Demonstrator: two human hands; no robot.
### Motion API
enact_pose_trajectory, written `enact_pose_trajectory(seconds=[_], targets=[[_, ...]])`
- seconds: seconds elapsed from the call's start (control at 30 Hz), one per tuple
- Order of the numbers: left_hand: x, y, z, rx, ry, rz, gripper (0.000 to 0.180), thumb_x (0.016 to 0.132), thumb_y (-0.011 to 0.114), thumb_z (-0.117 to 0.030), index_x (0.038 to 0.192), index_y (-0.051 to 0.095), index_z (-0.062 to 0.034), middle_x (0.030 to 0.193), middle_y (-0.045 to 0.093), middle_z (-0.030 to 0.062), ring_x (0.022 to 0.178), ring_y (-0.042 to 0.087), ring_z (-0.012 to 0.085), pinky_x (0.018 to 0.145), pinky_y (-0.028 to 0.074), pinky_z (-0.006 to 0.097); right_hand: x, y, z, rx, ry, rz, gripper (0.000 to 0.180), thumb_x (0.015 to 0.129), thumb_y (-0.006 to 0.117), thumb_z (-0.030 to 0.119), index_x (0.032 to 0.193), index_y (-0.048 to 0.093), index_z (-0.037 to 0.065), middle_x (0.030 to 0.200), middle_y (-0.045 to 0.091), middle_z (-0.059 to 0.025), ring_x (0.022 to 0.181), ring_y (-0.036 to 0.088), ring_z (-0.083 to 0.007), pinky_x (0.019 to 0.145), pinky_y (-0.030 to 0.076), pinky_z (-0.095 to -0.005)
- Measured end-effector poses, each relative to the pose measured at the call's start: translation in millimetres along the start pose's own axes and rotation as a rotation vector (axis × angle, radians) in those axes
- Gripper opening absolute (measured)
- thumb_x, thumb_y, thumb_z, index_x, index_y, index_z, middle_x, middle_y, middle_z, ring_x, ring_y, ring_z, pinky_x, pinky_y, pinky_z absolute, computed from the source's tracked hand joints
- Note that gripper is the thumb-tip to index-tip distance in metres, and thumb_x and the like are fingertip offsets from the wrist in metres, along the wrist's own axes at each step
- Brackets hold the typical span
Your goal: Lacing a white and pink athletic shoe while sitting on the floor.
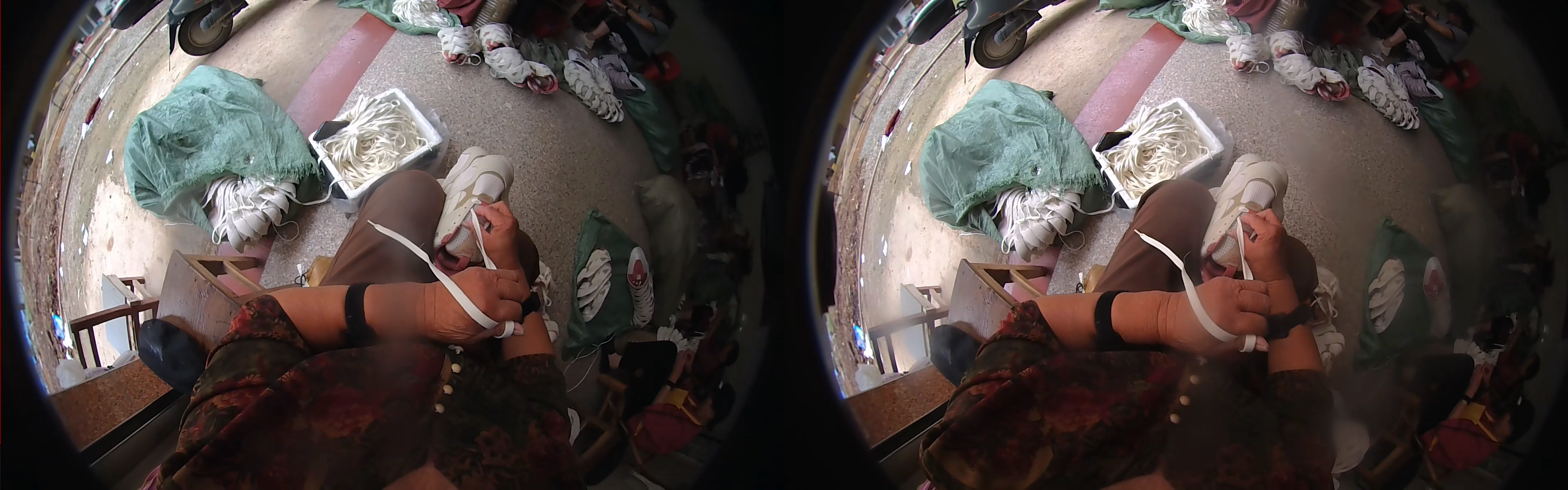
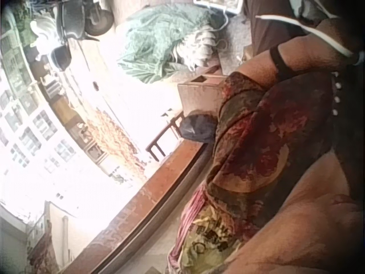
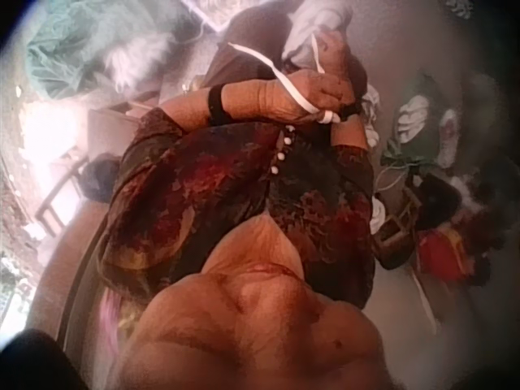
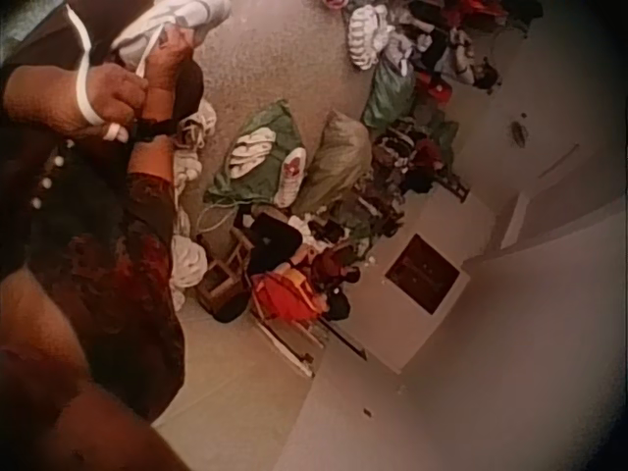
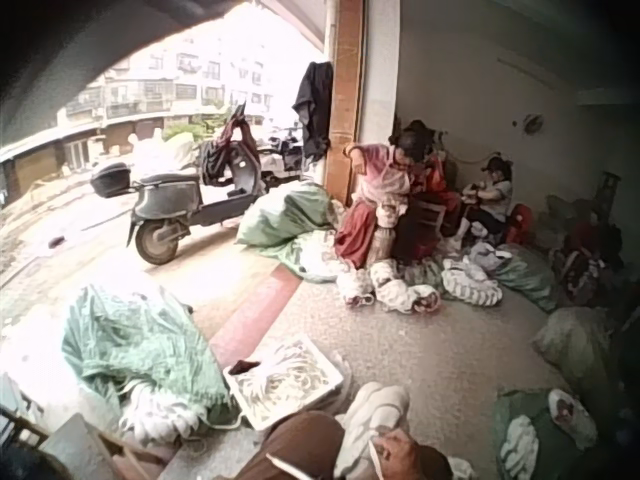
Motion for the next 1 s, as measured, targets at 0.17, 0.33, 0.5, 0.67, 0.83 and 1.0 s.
enact_pose_trajectory(seconds=[0.17,0.33,0.5,0.67,0.83,1.0], targets=[[1.7,3.4,4.9,0.002,-0.063,0.075,0.019,0.077,0.065,-0.018,0.071,0.053,-0.0041,0.076,0.048,0.0096,0.074,0.051,0.0280,0.064,0.045,0.039,-3.3,9.2,0.3,-0.074,-0.056,-0.237,0.021,0.068,0.073,0.009,0.085,0.062,0.002,0.078,0.057,-0.0149,0.071,0.057,-0.0304,0.063,0.048,-0.0375],[4.8,5.2,7.6,-0.033,-0.076,0.112,0.019,0.078,0.065,-0.017,0.071,0.054,-0.0034,0.078,0.051,0.0101,0.078,0.053,0.0281,0.067,0.046,0.038,-3.0,13.2,8.4,-0.166,0.055,-0.200,0.015,0.073,0.068,0.010,0.079,0.057,0.002,0.072,0.054,-0.0146,0.066,0.055,-0.0326,0.059,0.046,-0.0409],[1.7,5.5,11.8,-0.035,-0.069,0.134,0.018,0.078,0.065,-0.016,0.071,0.054,-0.0029,0.079,0.052,0.0106,0.078,0.054,0.0282,0.067,0.047,0.038,-0.4,16.8,3.8,-0.103,0.083,-0.287,0.009,0.074,0.061,0.007,0.075,0.053,0.003,0.071,0.053,-0.0146,0.063,0.053,-0.0344,0.056,0.044,-0.0430],[1.5,3.3,18.5,-0.105,-0.070,0.179,0.016,0.079,0.064,-0.015,0.073,0.055,-0.0028,0.081,0.053,0.0115,0.078,0.055,0.0291,0.065,0.047,0.039,-3.8,21.0,3.7,-0.328,0.029,-0.259,0.011,0.075,0.058,0.008,0.071,0.049,0.002,0.071,0.051,-0.0175,0.064,0.053,-0.0361,0.058,0.044,-0.0443],[13.4,-4.0,19.1,-0.158,-0.083,0.252,0.011,0.083,0.060,-0.011,0.080,0.057,0.0002,0.081,0.056,0.0137,0.074,0.057,0.0312,0.063,0.046,0.038,2.0,21.0,1.4,-0.481,0.188,-0.168,0.010,0.074,0.059,0.013,0.078,0.057,0.003,0.075,0.057,-0.0200,0.071,0.060,-0.0361,0.064,0.050,-0.0439],[13.9,-0.4,19.5,-0.182,-0.081,0.243,0.010,0.082,0.057,-0.008,0.079,0.056,0.0018,0.078,0.054,0.0135,0.072,0.056,0.0308,0.063,0.046,0.038,7.4,17.7,-0.7,-0.316,0.153,-0.321,0.006,0.078,0.054,0.008,0.081,0.055,0.004,0.074,0.058,-0.0205,0.069,0.061,-0.0358,0.059,0.050,-0.0420]])
Point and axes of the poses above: each hand's wrist, its own x-axis towards the middle knuckle, its own y-axis out of the palm, z = x × y, the point moved 3 cm from there along x, towards the middle knuckle
